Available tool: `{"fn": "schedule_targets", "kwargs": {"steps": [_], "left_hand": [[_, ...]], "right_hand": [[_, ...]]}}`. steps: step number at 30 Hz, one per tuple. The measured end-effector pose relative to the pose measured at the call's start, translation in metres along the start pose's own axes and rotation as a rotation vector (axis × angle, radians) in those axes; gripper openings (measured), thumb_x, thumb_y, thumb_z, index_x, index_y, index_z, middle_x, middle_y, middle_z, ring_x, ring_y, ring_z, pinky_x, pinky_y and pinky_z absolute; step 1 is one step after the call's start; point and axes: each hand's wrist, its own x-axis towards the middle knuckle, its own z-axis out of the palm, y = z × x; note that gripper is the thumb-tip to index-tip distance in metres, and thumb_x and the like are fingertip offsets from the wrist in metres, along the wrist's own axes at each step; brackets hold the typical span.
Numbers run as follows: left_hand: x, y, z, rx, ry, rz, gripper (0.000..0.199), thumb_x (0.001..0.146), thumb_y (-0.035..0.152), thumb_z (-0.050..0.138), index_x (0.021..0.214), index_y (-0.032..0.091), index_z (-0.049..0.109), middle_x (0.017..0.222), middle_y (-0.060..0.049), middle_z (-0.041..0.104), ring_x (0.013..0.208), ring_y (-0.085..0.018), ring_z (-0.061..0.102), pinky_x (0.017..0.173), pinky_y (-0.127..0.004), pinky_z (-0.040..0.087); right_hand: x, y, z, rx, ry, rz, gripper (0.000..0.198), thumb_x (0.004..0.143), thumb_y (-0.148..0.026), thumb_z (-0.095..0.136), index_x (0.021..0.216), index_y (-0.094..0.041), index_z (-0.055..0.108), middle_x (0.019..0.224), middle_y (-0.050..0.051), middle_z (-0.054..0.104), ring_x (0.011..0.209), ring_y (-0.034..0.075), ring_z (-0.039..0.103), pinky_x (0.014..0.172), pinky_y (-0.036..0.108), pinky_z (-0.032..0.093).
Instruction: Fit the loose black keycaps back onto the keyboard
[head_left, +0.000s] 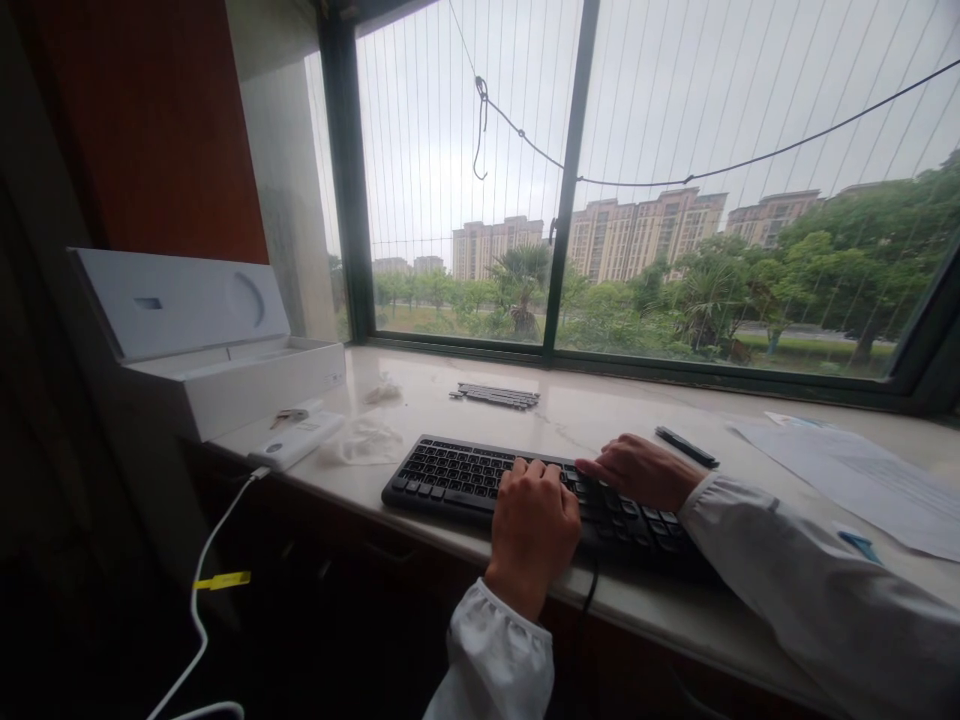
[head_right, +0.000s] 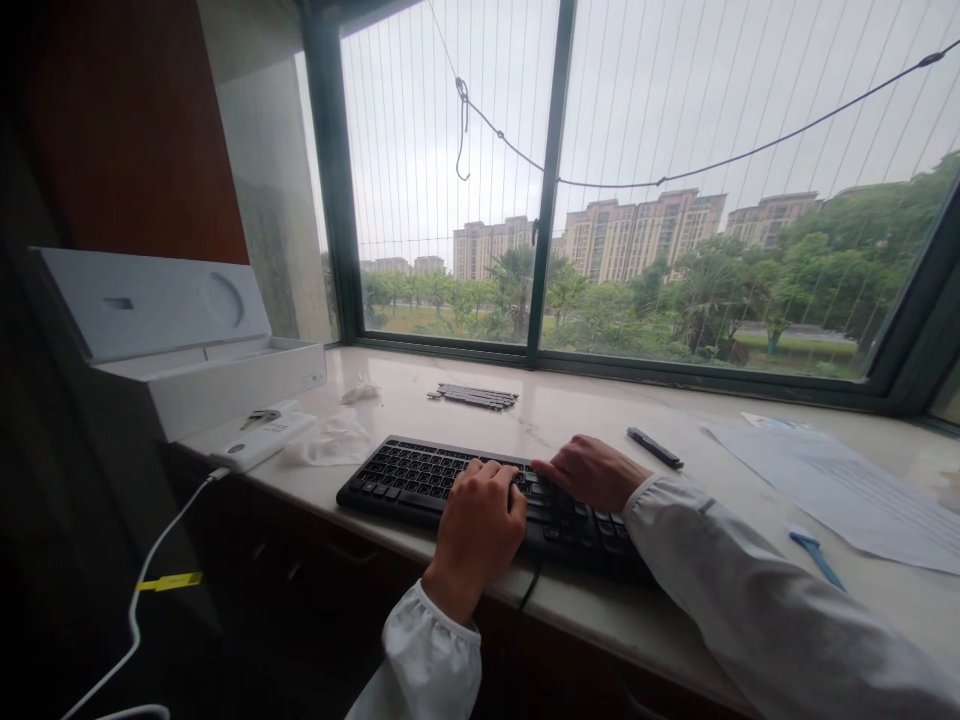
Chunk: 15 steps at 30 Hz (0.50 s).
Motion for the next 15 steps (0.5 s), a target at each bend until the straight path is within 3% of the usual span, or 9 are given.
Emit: {"fn": "schedule_targets", "kwargs": {"steps": [10, 15], "left_hand": [[0.001, 0.000, -0.001, 0.003, -0.007, -0.006, 0.022, 0.090, 0.021, 0.044, 0.095, 0.020, 0.066, 0.096, -0.005, 0.066, 0.097, -0.023, 0.053, 0.088, -0.038, 0.043], [0.001, 0.001, 0.000, -0.012, 0.005, -0.011, 0.025, 0.090, 0.021, 0.043, 0.099, 0.021, 0.066, 0.097, -0.005, 0.067, 0.097, -0.022, 0.053, 0.088, -0.037, 0.043]], "right_hand": [[0.002, -0.008, 0.000, -0.046, 0.034, -0.102, 0.059, 0.103, -0.038, 0.026, 0.065, -0.016, 0.065, 0.061, 0.009, 0.066, 0.057, 0.013, 0.059, 0.060, 0.029, 0.032], [0.004, 0.001, 0.005, -0.031, 0.059, -0.090, 0.063, 0.103, -0.039, 0.023, 0.062, -0.016, 0.064, 0.060, 0.008, 0.066, 0.057, 0.012, 0.059, 0.061, 0.028, 0.034]]}}
